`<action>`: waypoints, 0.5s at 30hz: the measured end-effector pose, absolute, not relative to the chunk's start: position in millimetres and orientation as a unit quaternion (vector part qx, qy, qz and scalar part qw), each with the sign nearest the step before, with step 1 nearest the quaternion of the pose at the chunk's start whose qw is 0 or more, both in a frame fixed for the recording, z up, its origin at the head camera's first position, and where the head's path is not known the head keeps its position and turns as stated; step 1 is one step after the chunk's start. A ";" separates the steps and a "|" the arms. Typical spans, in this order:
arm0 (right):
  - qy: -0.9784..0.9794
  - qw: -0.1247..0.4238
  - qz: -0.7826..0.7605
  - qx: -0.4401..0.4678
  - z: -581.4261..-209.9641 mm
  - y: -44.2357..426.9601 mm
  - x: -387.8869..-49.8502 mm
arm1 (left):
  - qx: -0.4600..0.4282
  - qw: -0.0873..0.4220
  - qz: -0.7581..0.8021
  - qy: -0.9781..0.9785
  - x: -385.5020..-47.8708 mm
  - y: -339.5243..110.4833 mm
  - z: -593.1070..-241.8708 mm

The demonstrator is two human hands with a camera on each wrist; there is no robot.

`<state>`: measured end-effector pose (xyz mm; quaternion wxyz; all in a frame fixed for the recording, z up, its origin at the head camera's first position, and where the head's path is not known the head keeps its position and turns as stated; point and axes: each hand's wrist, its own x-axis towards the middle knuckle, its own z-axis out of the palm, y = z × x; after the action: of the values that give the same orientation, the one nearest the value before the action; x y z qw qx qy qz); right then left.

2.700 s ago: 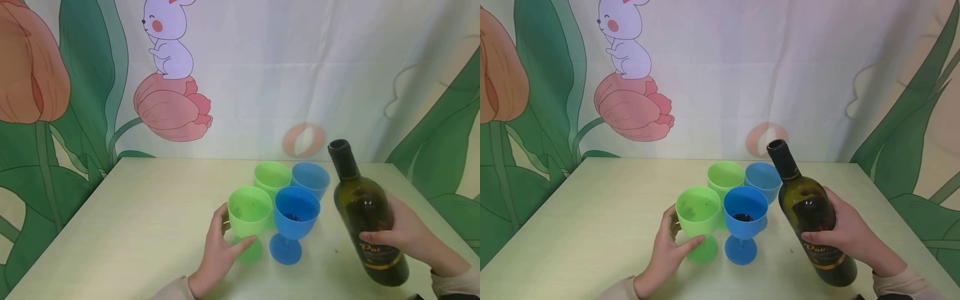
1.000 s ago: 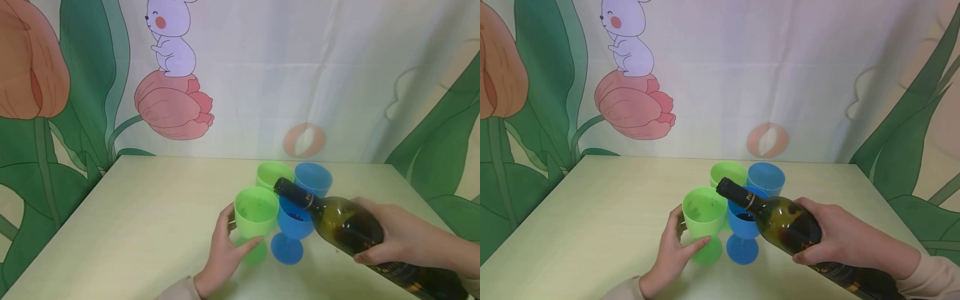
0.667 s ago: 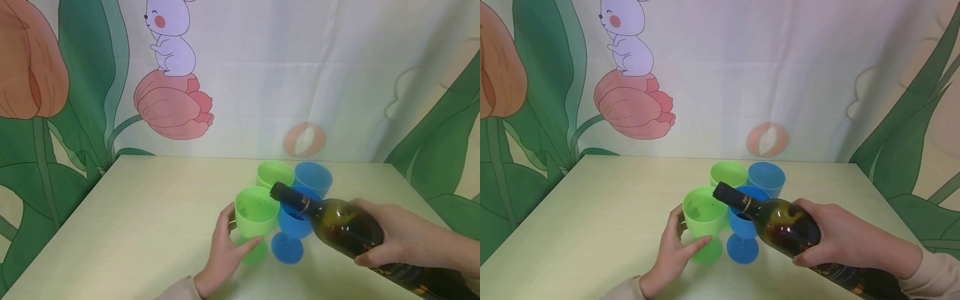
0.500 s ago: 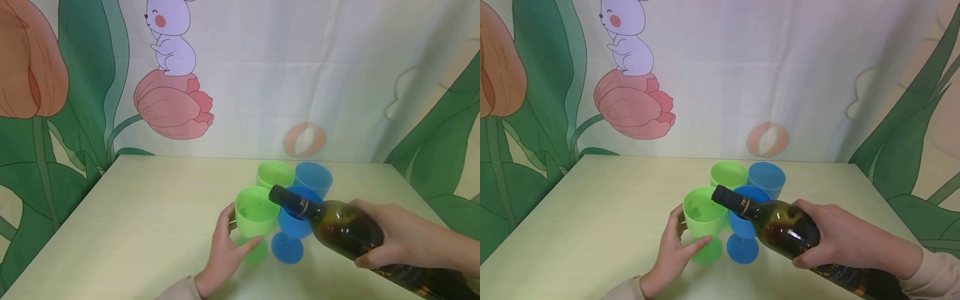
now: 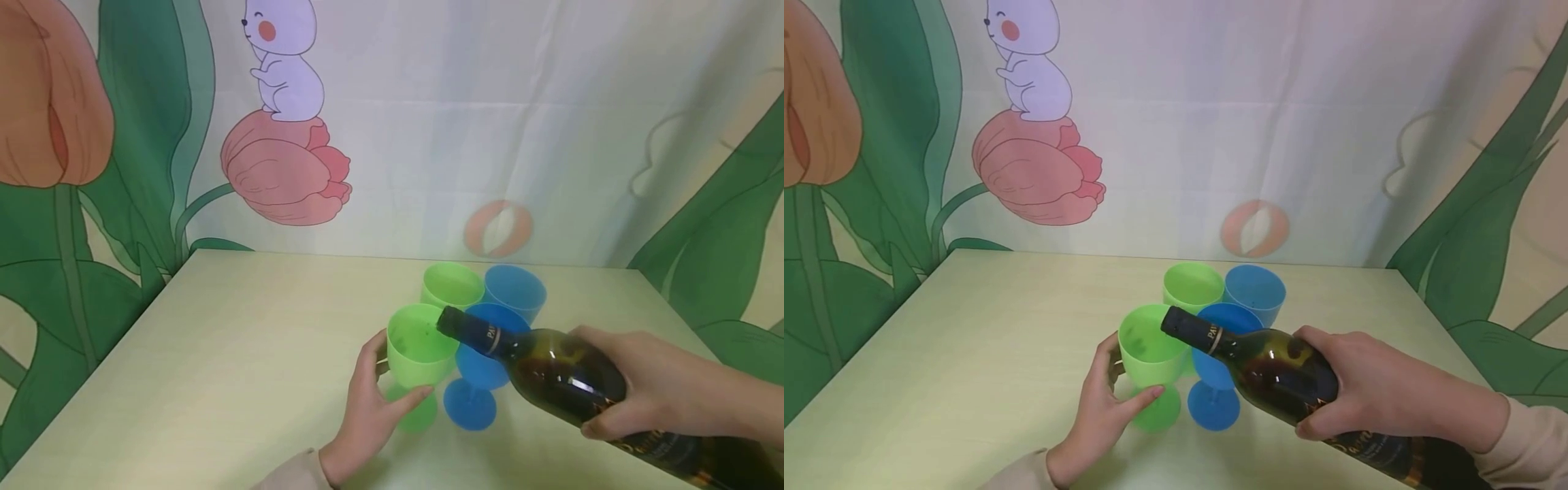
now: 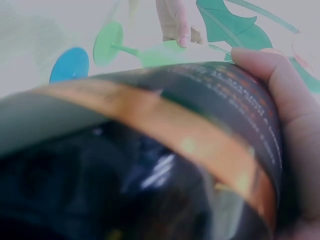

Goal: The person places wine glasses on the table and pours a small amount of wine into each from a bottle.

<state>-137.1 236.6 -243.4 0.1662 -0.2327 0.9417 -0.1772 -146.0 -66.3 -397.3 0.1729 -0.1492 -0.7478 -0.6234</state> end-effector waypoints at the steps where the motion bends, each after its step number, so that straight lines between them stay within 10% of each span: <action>1: 0.941 0.172 -0.178 -0.230 -242.7 236.3 -137.3 | -0.150 0.173 -0.623 -0.748 -146.0 -66.1 -397.4; 15: 0.939 0.196 -0.167 -0.227 -234.8 233.1 -137.6 | -0.152 0.173 -0.624 -0.747 -144.5 -65.4 -396.2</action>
<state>-137.6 233.1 -234.8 0.1962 -0.2274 0.9391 -0.1669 -144.5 -65.4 -396.2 0.1733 -0.1517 -0.7466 -0.6241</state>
